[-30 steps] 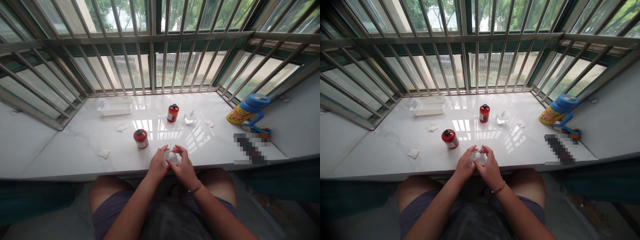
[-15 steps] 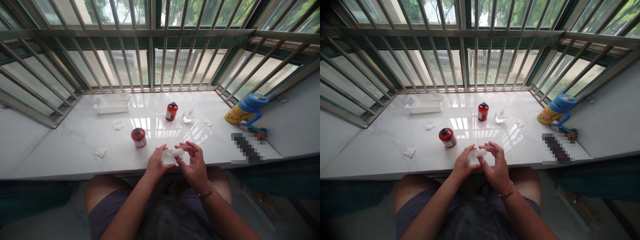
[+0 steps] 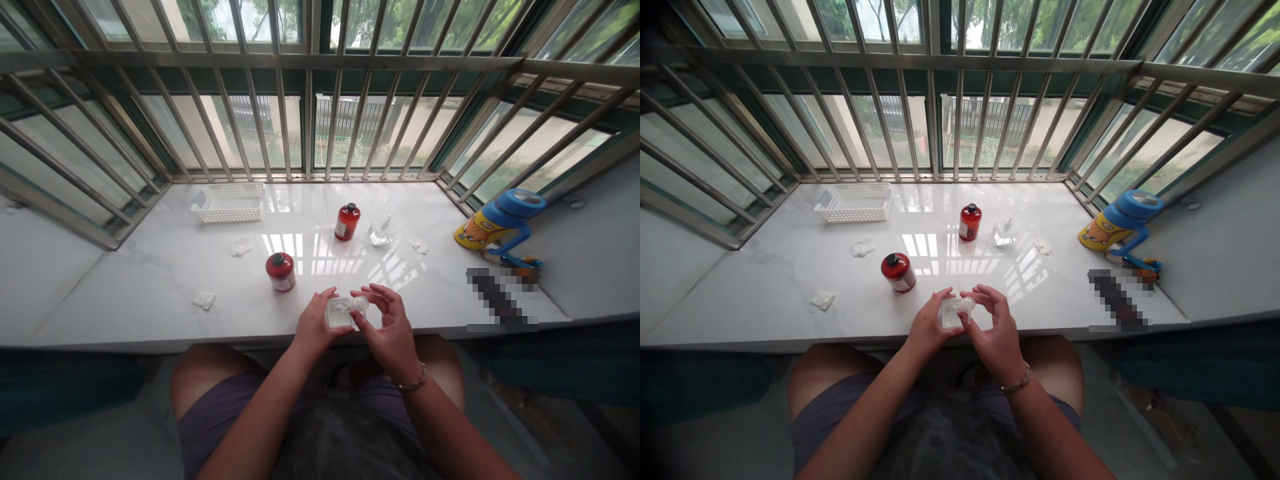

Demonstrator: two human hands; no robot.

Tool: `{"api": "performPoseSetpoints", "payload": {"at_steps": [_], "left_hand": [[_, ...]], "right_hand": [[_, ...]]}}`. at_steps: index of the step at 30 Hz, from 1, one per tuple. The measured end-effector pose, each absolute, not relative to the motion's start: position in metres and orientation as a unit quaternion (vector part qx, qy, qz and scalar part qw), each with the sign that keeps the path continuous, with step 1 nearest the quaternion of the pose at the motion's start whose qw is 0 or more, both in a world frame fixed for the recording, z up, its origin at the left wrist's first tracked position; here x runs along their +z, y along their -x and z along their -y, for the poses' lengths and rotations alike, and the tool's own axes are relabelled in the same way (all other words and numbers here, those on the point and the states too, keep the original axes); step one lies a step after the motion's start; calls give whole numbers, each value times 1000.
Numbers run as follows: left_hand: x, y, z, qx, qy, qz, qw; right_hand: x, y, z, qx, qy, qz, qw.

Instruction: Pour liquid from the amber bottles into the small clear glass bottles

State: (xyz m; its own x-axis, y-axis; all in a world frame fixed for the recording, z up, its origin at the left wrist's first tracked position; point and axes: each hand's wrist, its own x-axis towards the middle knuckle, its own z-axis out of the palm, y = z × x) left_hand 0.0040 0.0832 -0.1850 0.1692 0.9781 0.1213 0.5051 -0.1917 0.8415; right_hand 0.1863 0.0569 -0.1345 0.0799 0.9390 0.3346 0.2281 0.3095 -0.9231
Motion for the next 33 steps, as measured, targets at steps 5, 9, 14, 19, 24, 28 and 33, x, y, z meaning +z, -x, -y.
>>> {"api": "performPoseSetpoints", "payload": {"at_steps": [5,9,14,19,24,28,33], "left_hand": [[-185,-5,-84,356,-693,-534,329],[-184,-5,-84,356,-692,-534,331],[-183,-5,-84,360,-692,-530,334],[-183,-5,-83,357,-687,-536,338],[-182,-4,-83,354,-688,-532,345],[-183,-3,-84,351,-685,-537,346],[-186,-4,-84,351,-682,-540,346]], "right_hand": [[-130,-189,-54,313,485,632,518],[-129,-187,-52,319,494,625,514],[-131,-186,-52,323,496,608,528],[-134,-186,-56,368,488,579,539],[-133,-189,-58,408,484,516,577],[-129,-191,-57,401,484,523,576],[-128,-189,-56,393,483,552,555]]}}
